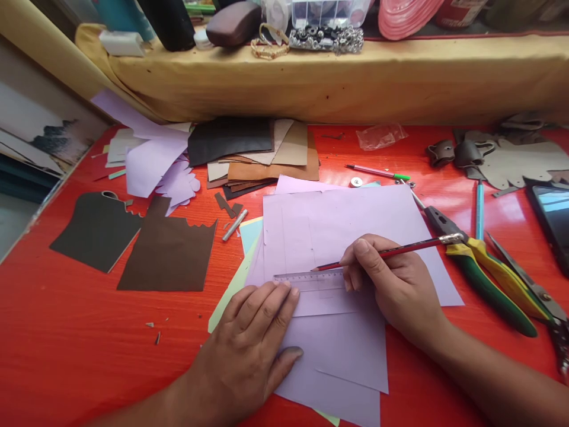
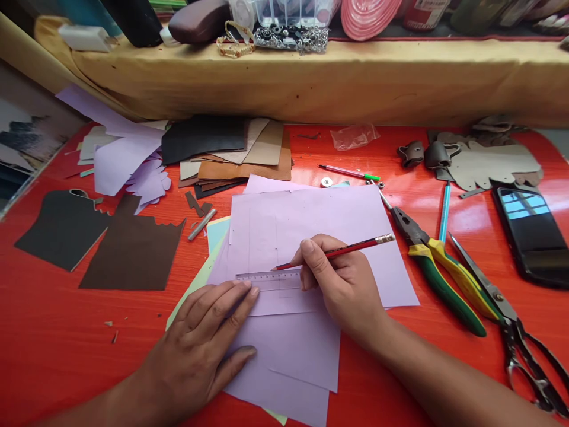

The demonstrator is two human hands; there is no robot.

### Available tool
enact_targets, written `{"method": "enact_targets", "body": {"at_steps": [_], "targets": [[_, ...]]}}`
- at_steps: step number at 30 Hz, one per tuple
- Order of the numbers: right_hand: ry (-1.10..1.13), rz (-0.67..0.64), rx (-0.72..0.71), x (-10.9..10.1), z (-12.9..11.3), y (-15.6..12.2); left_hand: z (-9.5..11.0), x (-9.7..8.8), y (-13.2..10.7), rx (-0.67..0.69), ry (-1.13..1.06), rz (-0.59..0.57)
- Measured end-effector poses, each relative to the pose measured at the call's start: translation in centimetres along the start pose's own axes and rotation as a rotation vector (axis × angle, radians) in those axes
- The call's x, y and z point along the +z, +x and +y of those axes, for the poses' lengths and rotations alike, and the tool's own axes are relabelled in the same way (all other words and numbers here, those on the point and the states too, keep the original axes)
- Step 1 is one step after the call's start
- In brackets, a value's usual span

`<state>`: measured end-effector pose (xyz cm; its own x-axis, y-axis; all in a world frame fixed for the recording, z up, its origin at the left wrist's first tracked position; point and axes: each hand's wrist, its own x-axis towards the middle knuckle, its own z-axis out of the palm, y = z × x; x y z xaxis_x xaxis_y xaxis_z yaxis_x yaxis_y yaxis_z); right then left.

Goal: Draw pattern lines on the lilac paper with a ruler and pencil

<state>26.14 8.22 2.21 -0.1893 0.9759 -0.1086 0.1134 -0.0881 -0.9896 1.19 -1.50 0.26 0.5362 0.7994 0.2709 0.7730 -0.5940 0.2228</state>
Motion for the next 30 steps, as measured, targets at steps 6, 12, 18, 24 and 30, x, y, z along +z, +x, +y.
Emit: {"method": "enact_targets", "body": {"at_steps": [6, 12, 18, 24, 30], "targets": [[-0.005, -0.005, -0.003, -0.07, -0.45, -0.07, -0.04, -0.12, 0.16, 0.014, 0.027, 0.005], [-0.008, -0.006, -0.005, -0.06, -0.32, -0.04, 0.01, -0.01, 0.07, 0.003, 0.016, 0.008], [-0.012, -0.003, -0.018, -0.11, -0.24, -0.01, 0.00, 0.08, 0.01, 0.008, 0.015, 0.012], [-0.005, -0.006, -0.020, 0.00, -0.20, 0.04, 0.01, 0.14, -0.03, -0.006, -0.007, 0.014], [-0.018, -0.007, -0.022, -0.20, -0.05, -0.01, -0.01, 0.36, -0.07, -0.015, -0.023, 0.013]]}}
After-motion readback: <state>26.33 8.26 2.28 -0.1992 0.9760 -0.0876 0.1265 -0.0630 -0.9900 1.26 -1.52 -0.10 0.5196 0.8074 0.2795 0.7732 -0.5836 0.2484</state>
